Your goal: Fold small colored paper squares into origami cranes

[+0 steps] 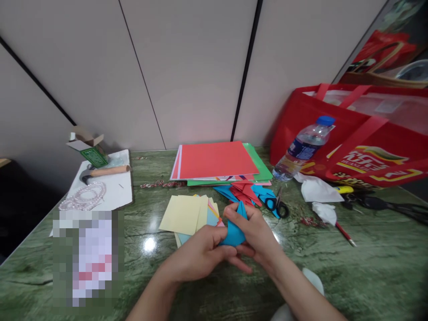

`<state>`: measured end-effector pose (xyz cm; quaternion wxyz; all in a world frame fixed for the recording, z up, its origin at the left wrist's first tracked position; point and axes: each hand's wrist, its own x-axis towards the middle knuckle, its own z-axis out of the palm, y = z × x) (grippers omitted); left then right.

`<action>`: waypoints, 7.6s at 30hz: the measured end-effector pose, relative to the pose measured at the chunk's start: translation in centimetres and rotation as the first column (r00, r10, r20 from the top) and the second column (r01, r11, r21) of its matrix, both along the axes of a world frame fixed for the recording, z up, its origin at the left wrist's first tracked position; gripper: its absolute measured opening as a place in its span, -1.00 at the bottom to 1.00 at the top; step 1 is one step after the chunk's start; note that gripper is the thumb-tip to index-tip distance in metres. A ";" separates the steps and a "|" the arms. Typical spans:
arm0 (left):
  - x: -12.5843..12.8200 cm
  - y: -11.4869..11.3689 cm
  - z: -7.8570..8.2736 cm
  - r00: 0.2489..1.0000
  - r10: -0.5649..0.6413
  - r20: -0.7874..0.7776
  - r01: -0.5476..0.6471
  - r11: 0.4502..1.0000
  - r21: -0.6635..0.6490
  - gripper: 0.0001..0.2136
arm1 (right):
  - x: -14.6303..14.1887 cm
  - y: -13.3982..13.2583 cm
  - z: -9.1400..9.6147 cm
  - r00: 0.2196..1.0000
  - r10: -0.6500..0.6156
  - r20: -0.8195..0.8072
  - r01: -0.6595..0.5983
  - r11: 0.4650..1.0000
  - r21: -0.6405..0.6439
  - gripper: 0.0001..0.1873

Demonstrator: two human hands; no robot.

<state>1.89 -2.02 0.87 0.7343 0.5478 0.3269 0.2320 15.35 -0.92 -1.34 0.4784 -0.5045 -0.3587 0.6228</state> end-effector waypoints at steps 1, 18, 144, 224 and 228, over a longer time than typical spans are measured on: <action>-0.2 0.0 0.1 0.998 -0.057 0.029 0.057 0.998 -0.005 -0.78 | 0.1 0.0 0.1 1.000 -0.006 0.004 0.006 1.000 -0.007 -0.62; -1.3 0.8 -0.1 0.990 -0.112 0.083 0.110 0.994 0.019 -0.75 | 0.5 0.3 -0.2 0.974 -0.073 0.217 0.026 0.977 0.213 -0.59; -1.6 2.0 -0.2 0.910 0.404 0.097 -0.322 0.832 -0.452 -0.84 | 0.5 -0.1 -0.2 0.902 -0.076 0.426 -0.263 0.686 0.679 -0.66; -1.0 1.2 -0.8 0.753 0.657 -0.040 -0.405 0.511 0.758 -0.92 | 0.7 0.6 -0.8 0.977 0.077 -0.198 -0.004 0.938 0.345 -0.89; -1.1 1.1 -0.9 0.723 0.690 0.001 -0.448 0.468 0.762 -0.79 | 0.6 0.6 -1.1 0.982 0.104 -0.160 -0.038 0.929 0.368 -0.88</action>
